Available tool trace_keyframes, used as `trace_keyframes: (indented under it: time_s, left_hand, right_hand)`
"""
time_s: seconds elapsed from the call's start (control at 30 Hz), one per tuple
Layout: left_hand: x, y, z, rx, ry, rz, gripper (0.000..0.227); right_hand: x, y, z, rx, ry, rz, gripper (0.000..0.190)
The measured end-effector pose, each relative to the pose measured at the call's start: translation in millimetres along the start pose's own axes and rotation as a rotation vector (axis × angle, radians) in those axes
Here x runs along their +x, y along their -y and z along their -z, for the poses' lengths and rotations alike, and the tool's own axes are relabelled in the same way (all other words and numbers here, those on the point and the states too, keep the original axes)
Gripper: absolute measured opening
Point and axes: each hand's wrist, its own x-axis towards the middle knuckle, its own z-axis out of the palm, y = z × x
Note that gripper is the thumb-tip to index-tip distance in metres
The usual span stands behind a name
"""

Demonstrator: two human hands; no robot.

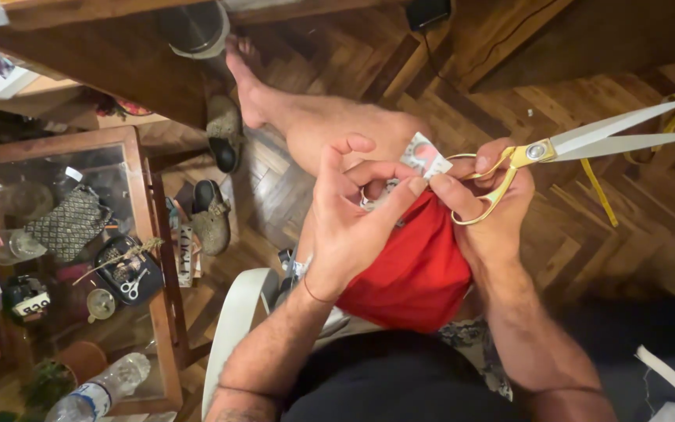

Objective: Cutting fabric and removing stitches from a garment using scissors and a seam ripper

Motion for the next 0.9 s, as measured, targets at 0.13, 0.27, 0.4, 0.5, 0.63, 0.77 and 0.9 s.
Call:
trace_keyframes:
  time_s: [0.13,0.27,0.4,0.5,0.63,0.77,0.9]
  left_hand:
    - [10,33,9,-0.276,0.016,-0.152,0.045]
    - [14,35,15,-0.092,-0.024,-0.235,0.037]
    - [3,15,14,0.325,-0.123,-0.401,0.044]
    - [-2,4,5,0.448,-0.069,-0.459,0.047]
    - [-3,6,3,0.543,-0.045,-0.517,0.047]
    - [-7,3,0,0.585,-0.038,-0.578,0.047]
    - [-5,18,-4,0.539,-0.068,-0.663,0.044]
  right_hand:
    - [6,-17,14,0.038,-0.081,0.013,0.041]
    - [9,-32,30,0.108,-0.111,0.041,0.049]
    - [8,-25,25,0.098,-0.104,0.045,0.049]
    - [7,-25,29,0.083,-0.09,0.082,0.049]
    - [1,-10,23,0.043,-0.094,0.107,0.049]
    - [0,-13,26,-0.016,-0.063,0.143,0.051]
    - [-2,-12,23,-0.033,-0.072,0.129,0.052]
